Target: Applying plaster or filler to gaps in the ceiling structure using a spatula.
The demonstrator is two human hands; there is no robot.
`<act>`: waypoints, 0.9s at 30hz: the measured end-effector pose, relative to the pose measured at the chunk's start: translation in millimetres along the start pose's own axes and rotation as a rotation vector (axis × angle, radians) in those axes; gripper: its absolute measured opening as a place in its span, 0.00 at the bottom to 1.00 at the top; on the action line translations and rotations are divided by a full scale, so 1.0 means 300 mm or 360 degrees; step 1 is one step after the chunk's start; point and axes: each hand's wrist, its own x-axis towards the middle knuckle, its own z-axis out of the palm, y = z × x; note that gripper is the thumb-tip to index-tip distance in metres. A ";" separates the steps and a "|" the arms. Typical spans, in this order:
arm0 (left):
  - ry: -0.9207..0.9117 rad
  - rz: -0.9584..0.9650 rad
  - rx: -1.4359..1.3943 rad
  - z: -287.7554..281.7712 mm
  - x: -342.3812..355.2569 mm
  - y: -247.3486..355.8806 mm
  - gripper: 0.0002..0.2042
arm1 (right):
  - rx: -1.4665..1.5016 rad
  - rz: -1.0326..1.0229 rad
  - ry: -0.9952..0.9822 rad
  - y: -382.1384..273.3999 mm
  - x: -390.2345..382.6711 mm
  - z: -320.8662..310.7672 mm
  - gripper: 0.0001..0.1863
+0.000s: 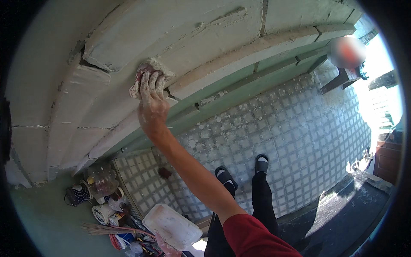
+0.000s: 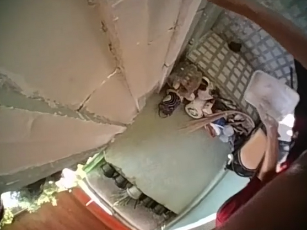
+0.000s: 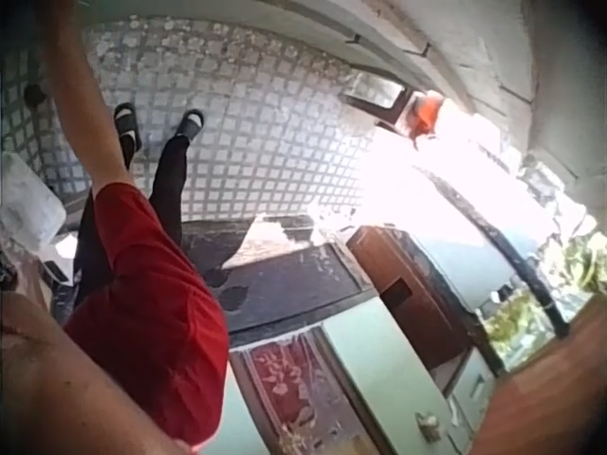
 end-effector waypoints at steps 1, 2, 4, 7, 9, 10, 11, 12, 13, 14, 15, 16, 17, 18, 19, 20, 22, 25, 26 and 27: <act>0.0067 -0.0063 -0.0161 0.044 -0.016 0.024 0.33 | -0.0006 -0.0006 -0.0085 -0.039 -0.013 -0.003 0.37; 0.0062 -0.0063 -0.0162 0.059 -0.026 0.032 0.33 | 0.0208 0.0043 -0.0274 -0.050 -0.034 -0.022 0.37; 0.0042 -0.0079 -0.0082 0.098 -0.045 0.035 0.33 | 0.0285 0.0001 -0.0362 -0.026 -0.043 -0.084 0.35; 0.0224 -0.0058 0.0121 0.200 -0.058 0.026 0.33 | 0.0592 -0.0088 -0.0407 0.065 -0.011 -0.234 0.24; 0.0112 -0.0064 0.0064 0.193 -0.057 -0.024 0.32 | 0.0792 0.0272 -0.0473 0.143 0.060 -0.395 0.19; 0.0020 -0.0073 0.0015 0.189 -0.060 -0.043 0.31 | 0.0858 0.0598 -0.0526 0.184 0.094 -0.463 0.17; 0.0014 -0.0084 0.0013 0.216 -0.071 -0.053 0.31 | 0.1330 0.1003 -0.0361 0.255 0.124 -0.513 0.14; -0.0011 -0.0071 0.0033 0.251 -0.084 -0.047 0.31 | 0.1602 0.1126 -0.0269 0.308 0.162 -0.558 0.14; -0.0039 -0.0060 0.0051 0.274 -0.097 -0.049 0.31 | 0.1870 0.1245 -0.0171 0.359 0.204 -0.596 0.15; -0.0033 -0.0060 0.0054 0.278 -0.106 -0.058 0.31 | 0.1956 0.1244 -0.0135 0.383 0.247 -0.624 0.16; 0.0045 -0.0081 0.0041 0.284 -0.109 -0.069 0.31 | 0.2038 0.1236 -0.0099 0.399 0.296 -0.650 0.16; 0.0124 -0.0101 0.0027 0.289 -0.112 -0.078 0.31 | 0.2034 0.1237 -0.0100 0.421 0.332 -0.662 0.16; 0.0125 -0.0105 0.0028 0.298 -0.114 -0.084 0.31 | 0.1937 0.1142 -0.0087 0.447 0.361 -0.668 0.15; 0.0128 -0.0121 0.0025 0.311 -0.121 -0.085 0.31 | 0.1842 0.1049 -0.0077 0.467 0.390 -0.669 0.15; 0.0133 -0.0136 0.0022 0.320 -0.124 -0.087 0.31 | 0.1842 0.1052 -0.0081 0.485 0.418 -0.665 0.15; 0.0136 -0.0137 0.0019 0.321 -0.124 -0.090 0.31 | 0.1737 0.0966 -0.0068 0.488 0.451 -0.661 0.14; 0.0134 -0.0112 0.0065 0.314 -0.120 -0.100 0.31 | 0.1482 0.0821 0.0080 0.481 0.492 -0.634 0.08; 0.0104 -0.0104 0.0012 0.294 -0.103 -0.115 0.31 | 0.0723 0.0220 0.0153 0.517 0.491 -0.594 0.02; 0.0114 -0.0109 0.0009 0.287 -0.096 -0.121 0.31 | 0.0721 0.0226 0.0143 0.503 0.486 -0.571 0.02; 0.0118 -0.0103 0.0040 0.282 -0.095 -0.128 0.31 | 0.0456 0.0133 0.0284 0.469 0.486 -0.548 0.09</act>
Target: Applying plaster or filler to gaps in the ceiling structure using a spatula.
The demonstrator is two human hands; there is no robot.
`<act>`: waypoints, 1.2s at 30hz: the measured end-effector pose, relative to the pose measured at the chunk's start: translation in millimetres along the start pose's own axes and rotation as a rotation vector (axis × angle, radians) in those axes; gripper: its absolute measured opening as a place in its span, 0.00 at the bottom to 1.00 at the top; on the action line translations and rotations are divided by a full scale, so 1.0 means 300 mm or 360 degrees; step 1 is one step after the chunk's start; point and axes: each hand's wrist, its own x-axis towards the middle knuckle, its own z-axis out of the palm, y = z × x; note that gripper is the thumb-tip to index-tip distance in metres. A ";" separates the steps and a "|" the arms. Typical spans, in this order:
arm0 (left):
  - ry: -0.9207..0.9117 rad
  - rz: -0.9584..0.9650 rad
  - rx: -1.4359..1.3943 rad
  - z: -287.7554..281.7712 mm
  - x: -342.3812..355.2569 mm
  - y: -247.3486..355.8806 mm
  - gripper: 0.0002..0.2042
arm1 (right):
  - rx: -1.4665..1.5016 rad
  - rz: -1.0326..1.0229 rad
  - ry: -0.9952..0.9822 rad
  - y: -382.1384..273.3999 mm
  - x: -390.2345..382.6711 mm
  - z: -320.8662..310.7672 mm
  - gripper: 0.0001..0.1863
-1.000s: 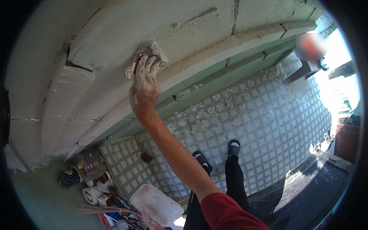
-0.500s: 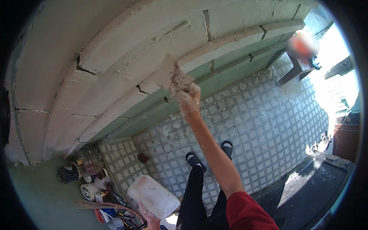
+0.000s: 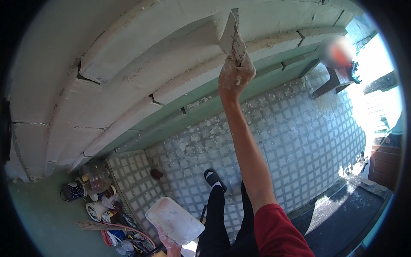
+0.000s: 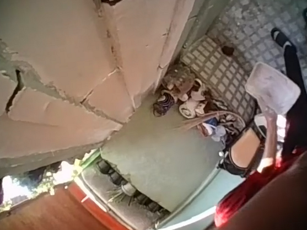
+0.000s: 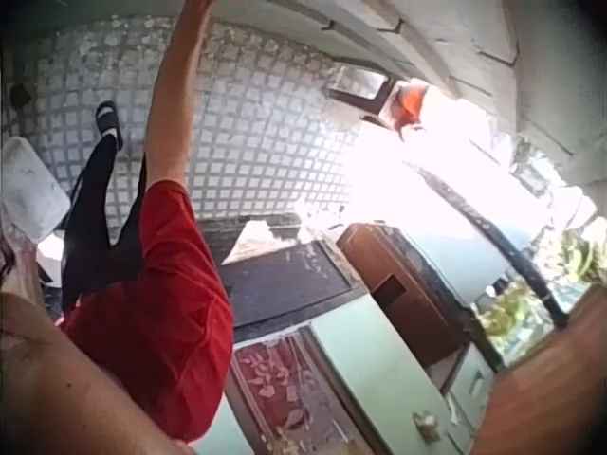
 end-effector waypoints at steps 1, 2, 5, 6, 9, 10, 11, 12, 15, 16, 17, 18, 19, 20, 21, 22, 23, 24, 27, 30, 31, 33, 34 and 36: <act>0.0005 0.0006 0.0031 -0.005 0.000 -0.007 0.31 | -0.0250 -0.0136 0.0131 -0.022 -0.003 0.020 0.19; 0.0010 0.0003 0.0028 -0.011 0.005 -0.011 0.31 | -0.0251 -0.0135 0.0125 -0.038 0.000 0.035 0.19; 0.0049 0.0017 0.0012 -0.032 0.015 -0.013 0.31 | -0.0267 -0.0089 0.0020 -0.065 0.009 0.066 0.25; 0.0038 0.0003 -0.0008 -0.040 0.017 -0.010 0.32 | -0.0275 -0.0050 -0.0096 -0.065 0.013 0.072 0.27; 0.0043 -0.0049 -0.0037 -0.019 0.018 0.014 0.32 | -0.0326 -0.0114 -0.0161 -0.083 0.019 0.099 0.29; 0.0053 -0.0081 -0.0041 -0.010 0.019 0.019 0.32 | -0.0364 -0.0217 -0.0101 -0.086 0.015 0.111 0.29; 0.0054 -0.0085 -0.0042 -0.023 0.026 0.015 0.32 | -0.0367 -0.0218 -0.0104 -0.091 0.001 0.121 0.29; 0.0078 -0.0076 -0.0045 -0.043 0.033 0.005 0.32 | -0.0529 -0.0150 -0.0210 -0.099 -0.016 0.129 0.29; 0.0058 -0.0070 -0.0030 -0.047 0.043 0.001 0.33 | -0.0536 -0.0149 -0.0296 -0.098 -0.090 0.185 0.26; 0.0017 -0.0072 -0.0012 -0.040 0.047 -0.001 0.33 | -0.0380 -0.0214 -0.0280 -0.092 -0.117 0.208 0.25; 0.0018 -0.0078 -0.0003 -0.043 0.047 0.006 0.33 | -0.0387 -0.0208 -0.0276 -0.105 -0.155 0.242 0.25; 0.0036 -0.0084 0.0024 -0.041 0.050 0.009 0.33 | -0.0416 -0.0459 -0.0271 -0.122 -0.191 0.279 0.24; 0.0056 -0.0089 0.0052 -0.040 0.051 0.012 0.33 | -0.0444 -0.0710 -0.0264 -0.136 -0.216 0.290 0.23; 0.0054 -0.0085 0.0056 -0.039 0.054 0.012 0.33 | -0.0443 -0.0708 -0.0258 -0.145 -0.227 0.282 0.23; 0.0074 -0.0058 0.0080 -0.038 0.056 0.009 0.33 | -0.0288 -0.0576 -0.0301 -0.157 -0.241 0.269 0.23; 0.0097 -0.0031 0.0103 -0.040 0.058 0.010 0.33 | -0.0132 -0.0442 -0.0345 -0.172 -0.260 0.252 0.24; 0.0102 -0.0026 0.0102 -0.044 0.058 0.016 0.33 | -0.0110 0.0190 -0.0419 -0.223 -0.261 0.203 0.24; 0.0046 -0.0061 0.0066 -0.035 0.058 0.017 0.33 | -0.0119 0.0176 -0.0418 -0.205 -0.206 0.153 0.24; 0.0024 -0.0104 0.0039 -0.058 0.055 0.006 0.33 | -0.0255 0.0203 -0.0155 -0.121 -0.089 0.120 0.24; 0.0001 -0.0063 0.0025 -0.100 0.056 -0.011 0.33 | -0.0376 0.0097 -0.0204 -0.067 -0.111 0.185 0.23; -0.0056 -0.0014 0.0005 -0.110 0.057 -0.012 0.32 | -0.0420 -0.0161 -0.0173 -0.087 -0.153 0.236 0.22; 0.0007 -0.0037 0.0024 -0.067 0.048 0.006 0.32 | -0.0475 -0.0425 -0.0139 -0.124 -0.217 0.290 0.22; 0.0074 -0.0058 0.0046 -0.055 0.044 0.016 0.32 | -0.0372 -0.0522 -0.0204 -0.129 -0.257 0.302 0.21; 0.0069 -0.0068 0.0031 -0.067 0.046 0.023 0.32 | -0.0261 -0.0624 -0.0263 -0.136 -0.295 0.285 0.21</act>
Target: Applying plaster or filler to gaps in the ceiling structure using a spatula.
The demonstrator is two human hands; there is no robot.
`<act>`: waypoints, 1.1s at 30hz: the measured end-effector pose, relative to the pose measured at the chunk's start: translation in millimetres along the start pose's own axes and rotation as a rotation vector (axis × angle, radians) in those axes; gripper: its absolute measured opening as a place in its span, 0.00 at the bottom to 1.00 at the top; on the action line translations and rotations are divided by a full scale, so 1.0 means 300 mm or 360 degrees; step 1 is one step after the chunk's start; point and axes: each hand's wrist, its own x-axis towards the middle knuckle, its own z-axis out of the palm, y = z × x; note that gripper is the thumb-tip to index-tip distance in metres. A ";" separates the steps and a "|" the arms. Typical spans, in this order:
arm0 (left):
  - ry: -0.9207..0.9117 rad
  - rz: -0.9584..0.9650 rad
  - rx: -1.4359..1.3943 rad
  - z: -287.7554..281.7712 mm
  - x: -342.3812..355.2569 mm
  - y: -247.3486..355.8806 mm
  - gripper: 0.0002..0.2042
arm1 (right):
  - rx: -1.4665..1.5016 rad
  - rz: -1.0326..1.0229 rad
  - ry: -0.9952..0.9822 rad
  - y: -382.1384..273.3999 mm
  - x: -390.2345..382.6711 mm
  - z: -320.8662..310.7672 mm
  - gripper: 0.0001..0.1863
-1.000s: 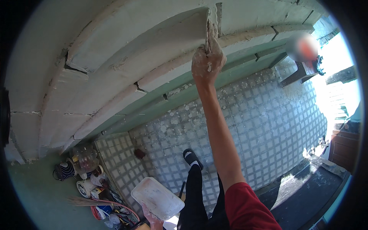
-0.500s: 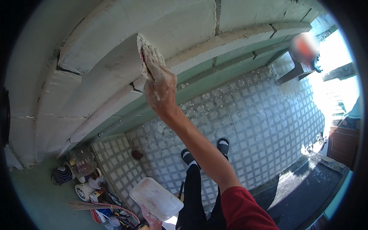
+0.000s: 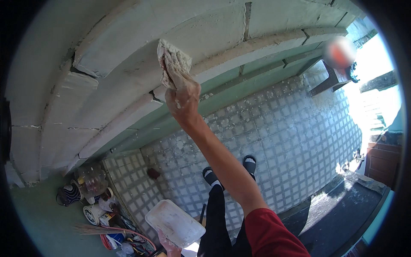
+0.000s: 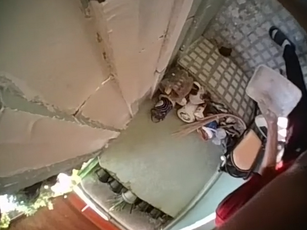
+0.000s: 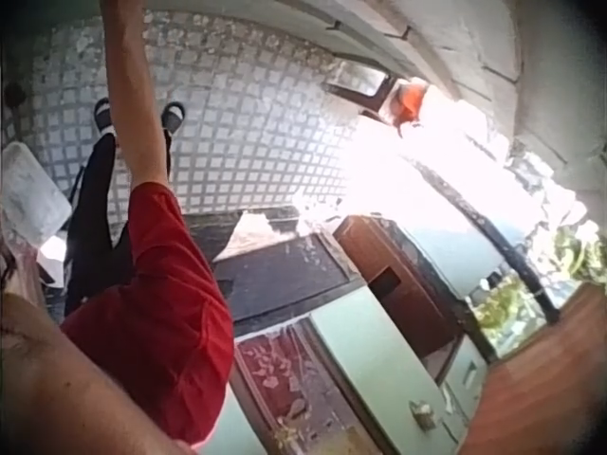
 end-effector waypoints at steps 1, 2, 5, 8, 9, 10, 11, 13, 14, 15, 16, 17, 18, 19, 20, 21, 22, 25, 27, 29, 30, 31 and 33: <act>-0.0002 -0.0014 -0.0014 -0.005 0.001 0.004 0.31 | 0.0115 0.0225 -0.0035 0.005 -0.011 -0.034 0.21; -0.0011 -0.0013 -0.0018 0.001 0.005 0.010 0.31 | 0.0226 0.0441 -0.0071 0.021 -0.009 -0.068 0.21; -0.0124 0.0018 -0.0041 0.004 -0.005 0.023 0.31 | -0.0030 0.0867 0.0026 0.123 0.095 -0.169 0.21; 0.0017 -0.0006 0.0030 -0.008 -0.006 0.009 0.31 | -0.0636 -0.0311 0.0675 0.231 0.153 -0.142 0.19; -0.0042 -0.0006 0.0011 0.003 -0.009 0.018 0.31 | -0.0487 -0.0060 0.0535 0.169 0.140 -0.102 0.19; -0.0078 0.0023 -0.0004 -0.005 -0.021 0.034 0.31 | -0.0310 0.0212 0.0399 0.098 0.111 -0.050 0.19; -0.0064 0.0045 0.0005 -0.018 -0.024 0.044 0.31 | -0.0293 0.0232 0.0409 0.052 0.081 -0.013 0.19; -0.0066 -0.0002 -0.0012 -0.013 -0.005 0.033 0.32 | -0.0064 0.0220 0.0059 0.031 0.058 -0.021 0.15; -0.0071 -0.0002 -0.0009 -0.025 0.000 0.034 0.32 | -0.0068 0.0219 0.0063 0.017 0.045 -0.025 0.15; -0.0065 0.0023 0.0026 -0.038 0.006 0.036 0.32 | 0.0044 0.0234 0.0063 0.004 0.034 -0.030 0.16; -0.0059 0.0048 0.0060 -0.051 0.014 0.040 0.33 | 0.0155 0.0249 0.0062 -0.010 0.023 -0.040 0.17; -0.0068 0.0050 0.0054 -0.066 0.024 0.042 0.33 | 0.0015 0.0454 -0.0087 -0.031 0.052 -0.100 0.17; -0.0116 0.0016 0.0024 -0.084 0.033 0.043 0.33 | -0.0058 0.0656 -0.0109 0.030 0.060 -0.148 0.16; -0.0160 -0.0013 -0.0004 -0.102 0.044 0.052 0.33 | -0.0126 0.0862 -0.0127 0.104 0.064 -0.176 0.15; -0.0177 -0.0012 -0.0008 -0.107 0.061 0.058 0.33 | -0.0130 0.0847 -0.0117 0.167 0.089 -0.188 0.15; -0.0223 -0.0012 -0.0004 -0.130 0.064 0.084 0.33 | 0.0236 0.0860 0.0008 0.205 0.099 -0.170 0.13; -0.0283 -0.0032 -0.0001 -0.143 0.074 0.101 0.33 | 0.0579 0.0855 0.0133 0.231 0.104 -0.169 0.12; -0.0241 -0.0090 -0.0106 -0.113 0.092 0.137 0.33 | 0.0608 0.0673 -0.0114 0.270 0.116 -0.226 0.12; -0.0243 -0.0097 -0.0084 -0.100 0.091 0.156 0.33 | 0.0575 0.0724 -0.0165 0.298 0.106 -0.246 0.14; -0.0218 -0.0083 -0.0059 -0.099 0.078 0.159 0.33 | 0.0569 0.0795 -0.0218 0.291 0.098 -0.238 0.17; -0.0200 -0.0075 -0.0048 -0.098 0.076 0.152 0.33 | 0.0667 0.0767 -0.0079 0.251 0.127 -0.239 0.20; -0.0179 -0.0065 -0.0038 -0.096 0.074 0.144 0.33 | 0.0764 0.0740 0.0061 0.220 0.151 -0.233 0.23; -0.0191 -0.0055 -0.0027 -0.124 0.079 0.101 0.33 | 0.0375 0.0507 0.0125 0.219 0.204 -0.233 0.22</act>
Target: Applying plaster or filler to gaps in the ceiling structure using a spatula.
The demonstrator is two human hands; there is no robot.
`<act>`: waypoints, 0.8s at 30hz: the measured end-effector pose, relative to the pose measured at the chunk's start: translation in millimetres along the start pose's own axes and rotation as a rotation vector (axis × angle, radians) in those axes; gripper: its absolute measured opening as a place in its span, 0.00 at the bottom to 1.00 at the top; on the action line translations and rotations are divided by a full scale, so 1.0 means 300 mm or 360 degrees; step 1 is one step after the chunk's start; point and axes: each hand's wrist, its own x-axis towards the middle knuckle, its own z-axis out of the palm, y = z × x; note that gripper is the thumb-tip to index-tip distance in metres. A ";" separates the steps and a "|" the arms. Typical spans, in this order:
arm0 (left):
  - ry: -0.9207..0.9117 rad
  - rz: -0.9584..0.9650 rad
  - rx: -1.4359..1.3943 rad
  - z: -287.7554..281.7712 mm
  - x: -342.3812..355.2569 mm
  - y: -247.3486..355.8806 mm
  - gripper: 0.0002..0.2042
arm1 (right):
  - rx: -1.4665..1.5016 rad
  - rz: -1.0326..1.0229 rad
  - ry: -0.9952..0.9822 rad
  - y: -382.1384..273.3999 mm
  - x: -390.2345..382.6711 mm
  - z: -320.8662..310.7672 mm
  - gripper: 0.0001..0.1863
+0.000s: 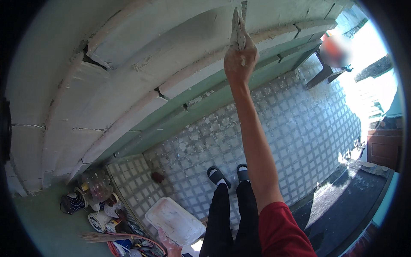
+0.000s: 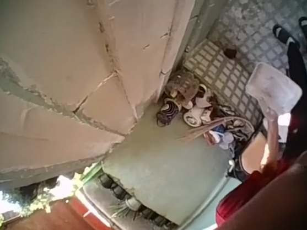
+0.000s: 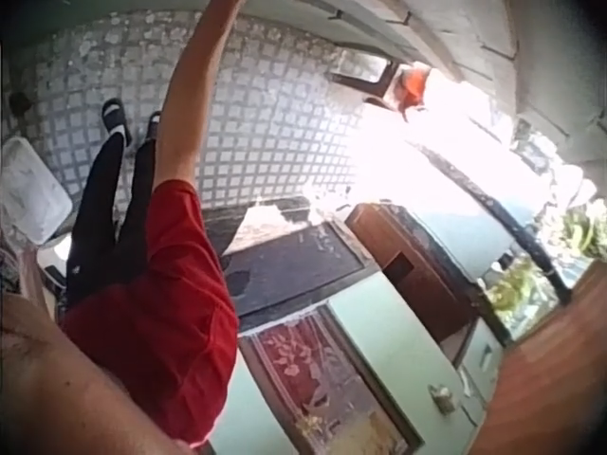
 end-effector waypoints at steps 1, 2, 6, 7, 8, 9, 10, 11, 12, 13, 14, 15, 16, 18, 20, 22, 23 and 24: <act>-0.0001 0.0032 0.0006 -0.017 -0.009 -0.020 0.33 | -0.0341 -0.0257 0.0087 0.007 0.016 0.015 0.20; 0.0008 0.0037 -0.0001 0.008 -0.023 -0.030 0.33 | -0.0465 -0.0074 0.0066 0.059 0.003 0.039 0.26; 0.0098 0.0015 0.0016 0.103 -0.076 -0.027 0.33 | -0.0613 -0.0440 0.0129 0.006 -0.118 0.222 0.29; 0.0083 0.0022 0.0036 0.116 -0.081 -0.034 0.32 | -0.0577 -0.0354 0.0084 -0.010 -0.154 0.239 0.30; 0.0076 0.0019 0.0032 0.123 -0.079 -0.041 0.32 | -0.0580 -0.0362 0.0084 -0.035 -0.175 0.250 0.30; 0.0111 0.0027 0.0030 0.118 -0.091 -0.043 0.32 | -0.0540 -0.0373 -0.0012 -0.068 -0.212 0.271 0.30; 0.0144 0.0035 0.0028 0.114 -0.103 -0.045 0.32 | -0.0500 -0.0386 -0.0107 -0.095 -0.235 0.280 0.29; 0.0146 0.0034 0.0028 0.117 -0.102 -0.056 0.32 | -0.0500 -0.0385 -0.0108 -0.092 -0.244 0.260 0.29; 0.0197 0.0030 0.0002 0.120 -0.101 -0.068 0.32 | -0.0465 -0.0356 -0.0110 -0.082 -0.250 0.230 0.29; 0.0249 0.0026 -0.0024 0.122 -0.100 -0.078 0.32 | -0.0430 -0.0327 -0.0113 -0.072 -0.248 0.199 0.29; 0.0247 0.0025 -0.0031 0.124 -0.104 -0.086 0.32 | -0.0394 -0.0097 -0.0035 -0.065 -0.222 0.163 0.27; 0.0218 0.0024 -0.0060 0.125 -0.113 -0.093 0.32 | -0.0373 -0.0180 0.0094 -0.044 -0.156 0.120 0.27; 0.0183 0.0017 -0.0089 0.131 -0.119 -0.100 0.32 | -0.0356 -0.0268 0.0223 -0.025 -0.082 0.094 0.26; 0.0176 0.0003 -0.0095 0.143 -0.127 -0.111 0.32 | -0.0404 -0.0081 0.0113 -0.018 -0.014 0.102 0.26; 0.0195 0.0020 -0.0096 0.154 -0.145 -0.118 0.33 | -0.0527 -0.0421 0.0226 -0.051 -0.032 0.171 0.31; 0.0226 0.0056 -0.0008 0.164 -0.145 -0.125 0.33 | -0.0477 -0.0396 -0.0003 -0.081 -0.104 0.210 0.32; 0.0221 0.0055 -0.0005 0.151 -0.141 -0.136 0.33 | -0.0430 -0.0374 -0.0225 -0.091 -0.132 0.210 0.34; 0.0194 0.0062 -0.0047 0.127 -0.132 -0.152 0.33 | -0.0437 -0.0372 -0.0224 -0.095 -0.162 0.201 0.34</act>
